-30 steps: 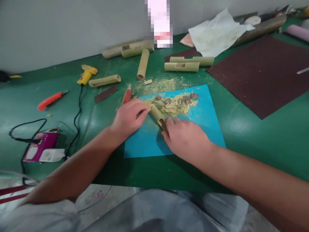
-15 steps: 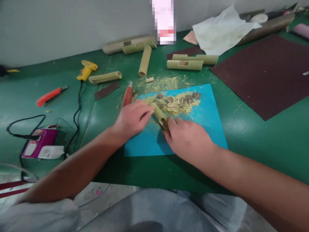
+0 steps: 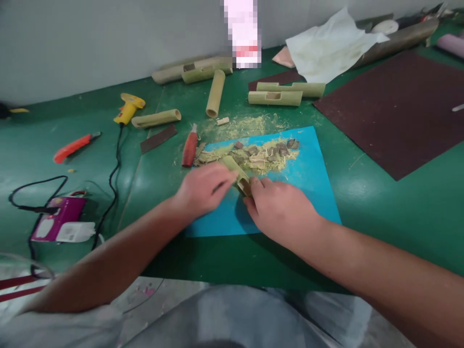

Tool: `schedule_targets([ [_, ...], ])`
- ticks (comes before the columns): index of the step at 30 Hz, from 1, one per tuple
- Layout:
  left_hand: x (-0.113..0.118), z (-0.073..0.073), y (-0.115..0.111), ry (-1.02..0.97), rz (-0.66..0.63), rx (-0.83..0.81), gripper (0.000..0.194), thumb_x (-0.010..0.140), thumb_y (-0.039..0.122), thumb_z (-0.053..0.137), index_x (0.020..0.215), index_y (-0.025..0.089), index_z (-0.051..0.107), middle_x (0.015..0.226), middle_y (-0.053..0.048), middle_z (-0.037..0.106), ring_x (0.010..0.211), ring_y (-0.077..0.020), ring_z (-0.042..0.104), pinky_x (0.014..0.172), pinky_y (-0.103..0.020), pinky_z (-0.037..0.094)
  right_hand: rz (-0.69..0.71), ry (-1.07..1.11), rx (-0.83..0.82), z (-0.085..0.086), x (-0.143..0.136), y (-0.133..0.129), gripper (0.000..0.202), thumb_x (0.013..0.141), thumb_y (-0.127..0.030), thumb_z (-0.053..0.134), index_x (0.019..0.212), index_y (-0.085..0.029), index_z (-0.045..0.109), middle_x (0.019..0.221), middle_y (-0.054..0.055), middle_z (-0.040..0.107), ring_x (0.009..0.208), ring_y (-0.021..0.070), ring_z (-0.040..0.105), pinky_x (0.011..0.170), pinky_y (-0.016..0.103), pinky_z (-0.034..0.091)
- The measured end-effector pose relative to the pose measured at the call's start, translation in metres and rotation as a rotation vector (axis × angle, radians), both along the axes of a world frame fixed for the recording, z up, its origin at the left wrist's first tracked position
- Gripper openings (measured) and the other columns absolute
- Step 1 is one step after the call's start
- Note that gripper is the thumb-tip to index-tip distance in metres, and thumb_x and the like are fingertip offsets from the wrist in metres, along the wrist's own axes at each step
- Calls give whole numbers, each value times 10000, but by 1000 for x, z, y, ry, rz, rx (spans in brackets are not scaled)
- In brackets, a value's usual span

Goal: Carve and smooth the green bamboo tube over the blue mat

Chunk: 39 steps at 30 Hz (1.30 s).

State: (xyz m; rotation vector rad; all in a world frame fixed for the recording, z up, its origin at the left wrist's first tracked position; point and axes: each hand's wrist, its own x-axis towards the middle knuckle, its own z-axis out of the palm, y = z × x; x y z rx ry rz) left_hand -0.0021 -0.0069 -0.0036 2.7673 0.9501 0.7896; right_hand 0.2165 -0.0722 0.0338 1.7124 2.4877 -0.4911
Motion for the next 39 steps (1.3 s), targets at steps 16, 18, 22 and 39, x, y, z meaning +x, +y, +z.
schedule_targets([
  [16, -1, 0, 0, -43, 1, 35, 271, 1088, 253, 513, 957, 158, 731, 841, -50, 725, 781, -155, 680, 748, -259, 558, -13, -5, -17, 0, 1, 1, 337, 1054, -329, 481, 1239, -148, 697, 1088, 140, 781, 817, 236, 706, 562, 328, 287],
  [18, -1, 0, 0, -68, 40, 52, 272, 1082, 244, 527, 914, 152, 720, 828, -50, 720, 771, -153, 676, 746, -260, 557, -17, -3, -13, -1, 0, 1, 341, 1058, -329, 472, 1244, -154, 697, 1106, 139, 779, 824, 237, 708, 560, 329, 284],
  [22, 2, 1, -7, -16, -33, 51, 285, 1096, 255, 491, 977, 158, 731, 858, -57, 734, 784, -158, 686, 737, -266, 562, -16, -19, -29, -1, 1, 1, 350, 1059, -341, 468, 1246, -154, 697, 1071, 133, 780, 839, 257, 717, 565, 335, 284],
  [39, 1, -3, -4, -59, 25, 24, 266, 1083, 238, 507, 965, 155, 730, 846, -56, 717, 797, -162, 682, 750, -268, 562, -15, -3, 31, -2, 1, 1, 327, 1032, -313, 470, 1193, -165, 712, 1015, 113, 791, 746, 217, 694, 538, 325, 269],
])
